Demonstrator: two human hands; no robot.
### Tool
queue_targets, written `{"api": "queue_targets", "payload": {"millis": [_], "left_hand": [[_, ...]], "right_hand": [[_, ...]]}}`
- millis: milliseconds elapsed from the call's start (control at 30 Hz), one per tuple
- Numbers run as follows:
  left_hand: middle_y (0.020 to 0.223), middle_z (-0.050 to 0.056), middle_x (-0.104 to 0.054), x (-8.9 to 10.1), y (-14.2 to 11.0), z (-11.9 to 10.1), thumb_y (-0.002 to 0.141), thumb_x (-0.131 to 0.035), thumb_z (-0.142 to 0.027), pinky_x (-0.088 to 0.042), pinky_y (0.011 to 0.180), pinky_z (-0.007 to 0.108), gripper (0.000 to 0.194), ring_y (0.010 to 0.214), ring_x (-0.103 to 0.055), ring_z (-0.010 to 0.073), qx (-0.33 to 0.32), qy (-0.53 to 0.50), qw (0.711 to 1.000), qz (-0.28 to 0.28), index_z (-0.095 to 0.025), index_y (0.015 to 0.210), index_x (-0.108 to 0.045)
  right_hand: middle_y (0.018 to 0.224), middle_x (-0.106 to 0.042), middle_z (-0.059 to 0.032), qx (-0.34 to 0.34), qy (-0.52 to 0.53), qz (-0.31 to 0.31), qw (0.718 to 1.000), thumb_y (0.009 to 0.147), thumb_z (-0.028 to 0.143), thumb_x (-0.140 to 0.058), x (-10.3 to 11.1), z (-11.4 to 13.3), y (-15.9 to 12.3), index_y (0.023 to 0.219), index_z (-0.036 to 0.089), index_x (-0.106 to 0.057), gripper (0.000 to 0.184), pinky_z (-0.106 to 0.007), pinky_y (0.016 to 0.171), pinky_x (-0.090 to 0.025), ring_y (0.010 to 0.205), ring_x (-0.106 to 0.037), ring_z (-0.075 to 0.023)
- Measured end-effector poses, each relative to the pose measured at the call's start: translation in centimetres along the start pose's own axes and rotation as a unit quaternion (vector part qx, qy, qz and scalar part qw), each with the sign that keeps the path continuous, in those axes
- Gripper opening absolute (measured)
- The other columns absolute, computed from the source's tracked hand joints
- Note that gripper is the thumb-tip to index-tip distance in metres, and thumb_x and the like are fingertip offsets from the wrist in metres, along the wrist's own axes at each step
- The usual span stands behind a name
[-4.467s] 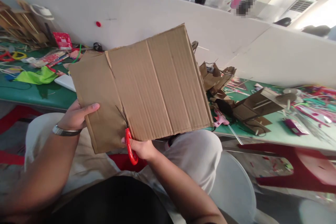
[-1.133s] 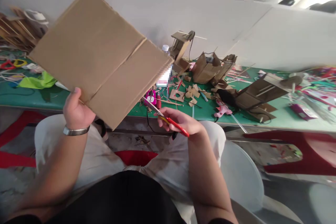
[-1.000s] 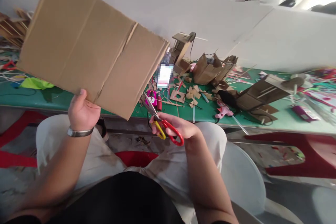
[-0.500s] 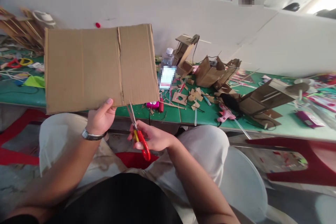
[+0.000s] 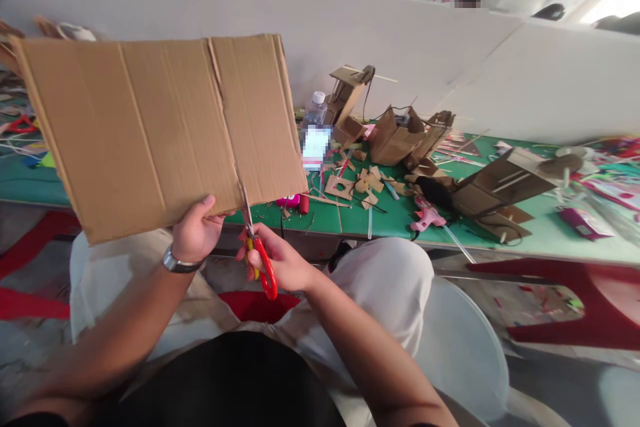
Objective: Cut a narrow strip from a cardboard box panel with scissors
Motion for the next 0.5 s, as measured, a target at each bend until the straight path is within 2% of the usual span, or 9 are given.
{"api": "queue_targets", "payload": {"millis": [100,167,300,500], "left_hand": [[0.078,-0.002,-0.080,0.3,0.0,-0.6,0.067,-0.092,-0.035,-0.065,0.064,0.028,0.022,0.070,-0.078,0.0188,-0.007,-0.027,0.999,-0.043,-0.023,0.077,-0.078],[0.077,-0.002,-0.080,0.3,0.0,-0.6,0.063,-0.094,-0.031,-0.063,0.057,0.025,0.022,0.067,-0.077,0.0173,0.008,-0.037,0.998,-0.051,-0.022,0.075,-0.078],[0.078,-0.001,-0.082,0.0,0.1,-0.1,0.061,-0.096,-0.029,-0.064,0.056,0.024,0.022,0.069,-0.078,0.0174,0.048,-0.068,0.996,-0.035,-0.021,0.075,-0.080],[0.081,0.003,-0.084,0.0,0.4,0.5,0.068,-0.091,-0.023,-0.067,0.057,0.024,0.011,0.070,-0.079,0.0186,0.105,-0.094,0.990,-0.023,-0.021,0.071,-0.081]], "right_hand": [[0.099,-0.065,-0.0021,0.010,-0.003,-0.056,0.998,0.093,0.069,-0.071,0.2,-0.1,0.1,0.117,0.024,-0.053,0.054,-0.024,0.057,-0.047,0.062,-0.059,-0.0097],[0.097,-0.063,-0.0004,0.013,0.001,-0.081,0.997,0.091,0.070,-0.073,0.3,-0.2,0.2,0.114,0.025,-0.053,0.054,-0.023,0.052,-0.042,0.059,-0.054,-0.0091],[0.093,-0.058,0.0014,0.015,0.024,-0.095,0.995,0.090,0.071,-0.073,0.3,-0.4,0.3,0.112,0.026,-0.054,0.054,-0.024,0.051,-0.037,0.058,-0.051,-0.0087],[0.096,-0.057,0.0016,0.011,0.050,-0.098,0.994,0.091,0.071,-0.072,0.1,-1.0,0.4,0.113,0.026,-0.054,0.054,-0.024,0.053,-0.037,0.059,-0.054,-0.0075]]}}
Point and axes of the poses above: each hand's wrist, its own y-axis towards the middle knuckle, its own x-axis out of the back of the hand, z = x × y, the point moved 7 cm from there along y, towards the middle knuckle
